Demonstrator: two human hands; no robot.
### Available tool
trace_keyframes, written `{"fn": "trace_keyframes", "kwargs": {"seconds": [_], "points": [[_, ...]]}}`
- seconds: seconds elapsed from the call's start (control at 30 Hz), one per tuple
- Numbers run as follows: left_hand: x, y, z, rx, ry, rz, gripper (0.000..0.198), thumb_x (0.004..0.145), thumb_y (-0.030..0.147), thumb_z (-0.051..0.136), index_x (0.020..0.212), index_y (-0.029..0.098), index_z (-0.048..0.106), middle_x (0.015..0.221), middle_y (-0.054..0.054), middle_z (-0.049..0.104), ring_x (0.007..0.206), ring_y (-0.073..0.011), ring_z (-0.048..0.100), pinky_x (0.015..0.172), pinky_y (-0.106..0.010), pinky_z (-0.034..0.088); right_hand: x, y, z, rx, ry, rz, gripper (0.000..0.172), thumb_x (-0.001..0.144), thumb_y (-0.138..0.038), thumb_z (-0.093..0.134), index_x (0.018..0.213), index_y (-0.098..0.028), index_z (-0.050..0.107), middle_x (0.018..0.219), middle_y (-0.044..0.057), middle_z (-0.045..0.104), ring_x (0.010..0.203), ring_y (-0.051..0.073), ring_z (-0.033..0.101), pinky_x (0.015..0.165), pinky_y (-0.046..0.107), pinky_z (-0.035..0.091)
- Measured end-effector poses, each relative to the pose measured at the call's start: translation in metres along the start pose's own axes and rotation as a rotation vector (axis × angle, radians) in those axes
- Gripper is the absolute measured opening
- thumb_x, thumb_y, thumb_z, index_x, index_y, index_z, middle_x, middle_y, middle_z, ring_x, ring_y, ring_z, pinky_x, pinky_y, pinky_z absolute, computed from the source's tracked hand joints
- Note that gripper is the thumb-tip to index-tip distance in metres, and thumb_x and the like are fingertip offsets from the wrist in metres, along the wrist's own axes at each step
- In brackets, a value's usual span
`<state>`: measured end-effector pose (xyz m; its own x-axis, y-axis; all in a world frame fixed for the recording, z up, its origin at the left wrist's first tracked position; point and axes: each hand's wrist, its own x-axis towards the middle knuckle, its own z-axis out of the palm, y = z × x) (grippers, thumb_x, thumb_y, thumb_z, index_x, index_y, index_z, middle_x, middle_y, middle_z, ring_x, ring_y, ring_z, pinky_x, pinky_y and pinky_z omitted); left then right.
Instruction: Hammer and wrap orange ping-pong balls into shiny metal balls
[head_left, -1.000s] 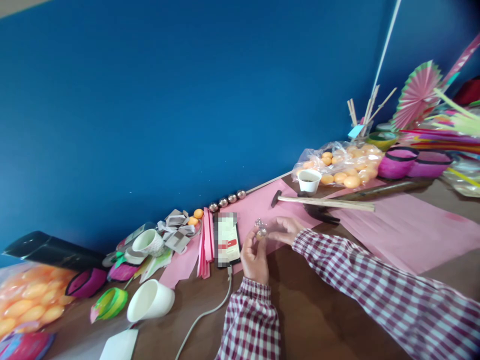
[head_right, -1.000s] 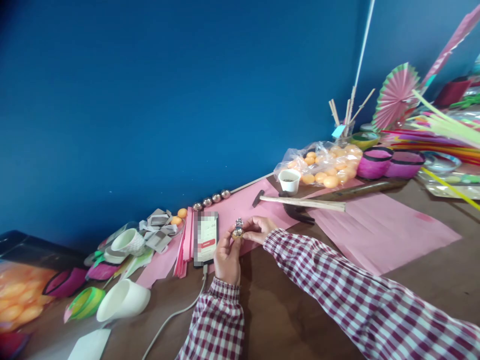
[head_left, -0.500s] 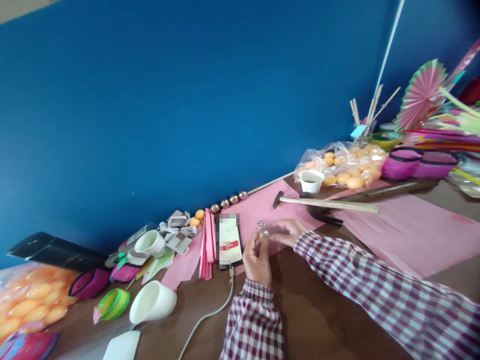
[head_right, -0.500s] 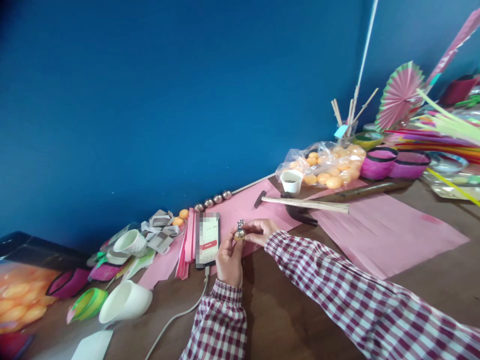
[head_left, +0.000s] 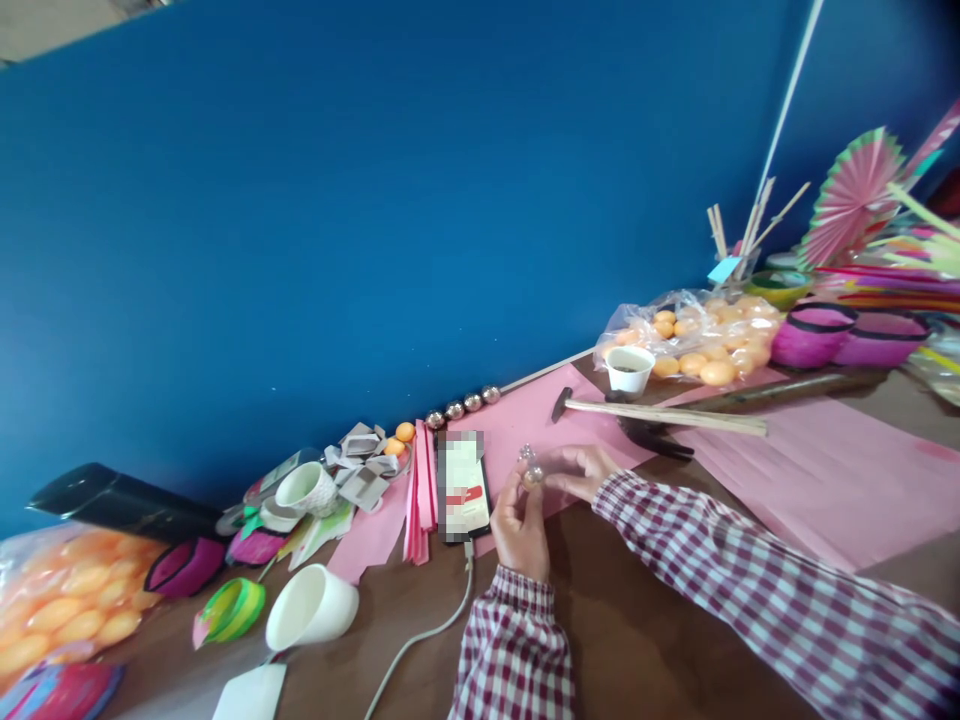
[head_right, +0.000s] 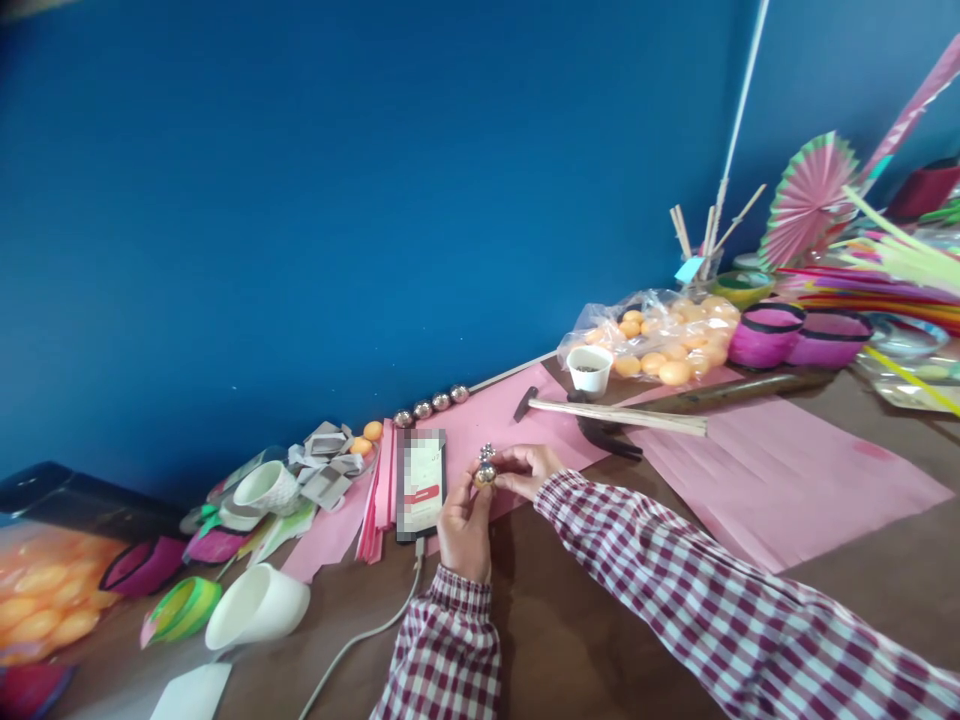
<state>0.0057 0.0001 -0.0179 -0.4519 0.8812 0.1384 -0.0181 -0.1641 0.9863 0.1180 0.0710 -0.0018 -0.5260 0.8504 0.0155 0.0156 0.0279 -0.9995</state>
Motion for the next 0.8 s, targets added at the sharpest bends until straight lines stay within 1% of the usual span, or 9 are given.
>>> {"fn": "trace_keyframes", "kwargs": {"seconds": [0.13,0.2,0.3,0.43,0.6,0.7,0.8], "points": [[0.0,0.002,0.0,0.021,-0.009,0.003,0.039,0.072,0.028,0.06,0.109,0.017,0.058,0.113,-0.01,0.059,0.11,-0.0243,0.049,0.097,-0.041,0.034,-0.002,0.0,0.001,0.004,0.021,0.012,0.04,0.062,-0.035,0.066,0.096,-0.013,0.062,0.093,0.01,0.067,0.083,0.022,0.063,0.073,0.038,0.053],[0.0,0.005,0.0,0.042,-0.009,0.01,0.038,0.072,0.028,0.06,0.108,0.017,0.059,0.113,-0.009,0.059,0.11,-0.0239,0.05,0.097,-0.04,0.035,-0.003,-0.002,0.002,-0.008,0.038,-0.002,0.04,0.063,-0.036,0.066,0.096,-0.013,0.062,0.092,0.01,0.067,0.082,0.022,0.063,0.071,0.037,0.053],[-0.001,0.009,0.001,0.067,-0.001,0.017,0.037,0.071,0.029,0.06,0.106,0.017,0.06,0.113,-0.009,0.06,0.109,-0.0238,0.051,0.096,-0.04,0.036,-0.004,-0.005,0.002,-0.024,0.049,-0.007,0.038,0.063,-0.037,0.065,0.094,-0.014,0.062,0.09,0.009,0.068,0.081,0.021,0.064,0.073,0.037,0.052],[-0.002,0.012,0.002,0.06,-0.024,-0.007,0.037,0.072,0.029,0.059,0.107,0.017,0.059,0.113,-0.009,0.059,0.107,-0.0236,0.052,0.094,-0.039,0.038,-0.003,-0.005,0.0,-0.027,0.039,-0.021,0.036,0.063,-0.037,0.066,0.09,-0.014,0.062,0.089,0.008,0.068,0.084,0.021,0.063,0.079,0.038,0.05],[0.0,0.006,0.001,-0.025,-0.028,-0.022,0.038,0.072,0.03,0.06,0.108,0.017,0.058,0.116,-0.01,0.058,0.112,-0.0231,0.049,0.097,-0.038,0.036,-0.003,-0.002,0.002,-0.001,0.022,-0.09,0.034,0.065,-0.035,0.064,0.092,-0.014,0.059,0.092,0.009,0.067,0.087,0.021,0.062,0.081,0.038,0.049],[0.001,0.003,0.001,-0.105,-0.022,-0.046,0.038,0.074,0.031,0.058,0.11,0.017,0.057,0.115,-0.01,0.058,0.11,-0.0229,0.05,0.095,-0.037,0.038,-0.005,-0.001,0.004,-0.018,0.012,-0.134,0.034,0.067,-0.031,0.063,0.096,-0.015,0.057,0.099,0.01,0.064,0.092,0.022,0.06,0.083,0.037,0.049],[0.001,0.003,0.001,-0.168,-0.031,-0.066,0.039,0.074,0.032,0.057,0.111,0.017,0.056,0.115,-0.011,0.058,0.108,-0.0226,0.052,0.092,-0.036,0.041,-0.008,-0.001,0.006,-0.07,0.037,-0.162,0.031,0.068,-0.029,0.063,0.095,-0.016,0.055,0.1,0.01,0.063,0.089,0.021,0.061,0.079,0.035,0.05]]}}
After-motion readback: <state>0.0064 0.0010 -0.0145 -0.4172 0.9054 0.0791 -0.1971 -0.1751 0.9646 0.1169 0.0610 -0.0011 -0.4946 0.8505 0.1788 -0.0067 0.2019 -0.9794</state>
